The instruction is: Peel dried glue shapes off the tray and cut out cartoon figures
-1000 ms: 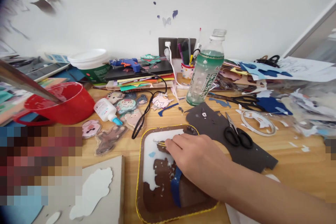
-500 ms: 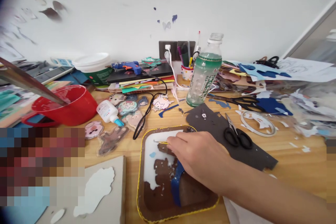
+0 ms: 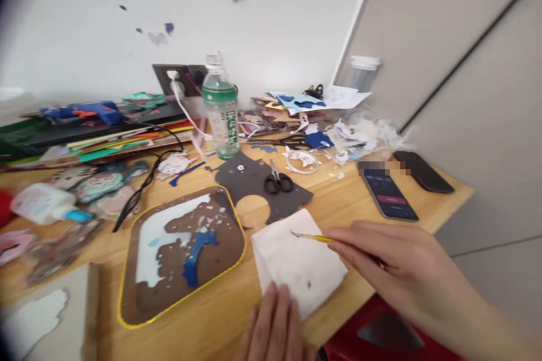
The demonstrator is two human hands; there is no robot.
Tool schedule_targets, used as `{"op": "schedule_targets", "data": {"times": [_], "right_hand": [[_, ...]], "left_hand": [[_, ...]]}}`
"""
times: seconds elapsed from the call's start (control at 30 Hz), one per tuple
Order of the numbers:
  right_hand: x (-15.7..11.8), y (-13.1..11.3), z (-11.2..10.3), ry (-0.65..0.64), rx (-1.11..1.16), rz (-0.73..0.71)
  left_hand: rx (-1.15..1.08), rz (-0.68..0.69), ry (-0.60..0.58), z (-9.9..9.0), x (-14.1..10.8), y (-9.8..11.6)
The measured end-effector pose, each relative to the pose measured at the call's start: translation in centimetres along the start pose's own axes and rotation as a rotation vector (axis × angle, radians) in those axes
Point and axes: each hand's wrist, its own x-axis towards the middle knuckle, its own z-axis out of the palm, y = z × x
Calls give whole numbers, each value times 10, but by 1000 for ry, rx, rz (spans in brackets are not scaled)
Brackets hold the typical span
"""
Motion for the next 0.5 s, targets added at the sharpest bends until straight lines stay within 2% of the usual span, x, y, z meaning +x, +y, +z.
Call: {"op": "schedule_targets", "data": {"times": [0.1, 0.23, 0.3, 0.37, 0.4, 0.5], "right_hand": [[-31, -1, -6, 6, -85, -28], [-51, -3, 5, -51, -157, -118], [-57, 1, 14, -94, -161, -136], [-63, 5, 20, -107, -147, -139], [-65, 7, 23, -106, -142, -139], [-66, 9, 24, -66, -102, -130]], "left_hand": [[9, -104, 123, 2, 7, 11], [10, -204, 240, -5, 21, 15], [34, -134, 174, -13, 26, 10], [68, 58, -38, -23, 29, 1], [79, 111, -75, -27, 30, -3], [112, 128, -95, -36, 32, -9]]}}
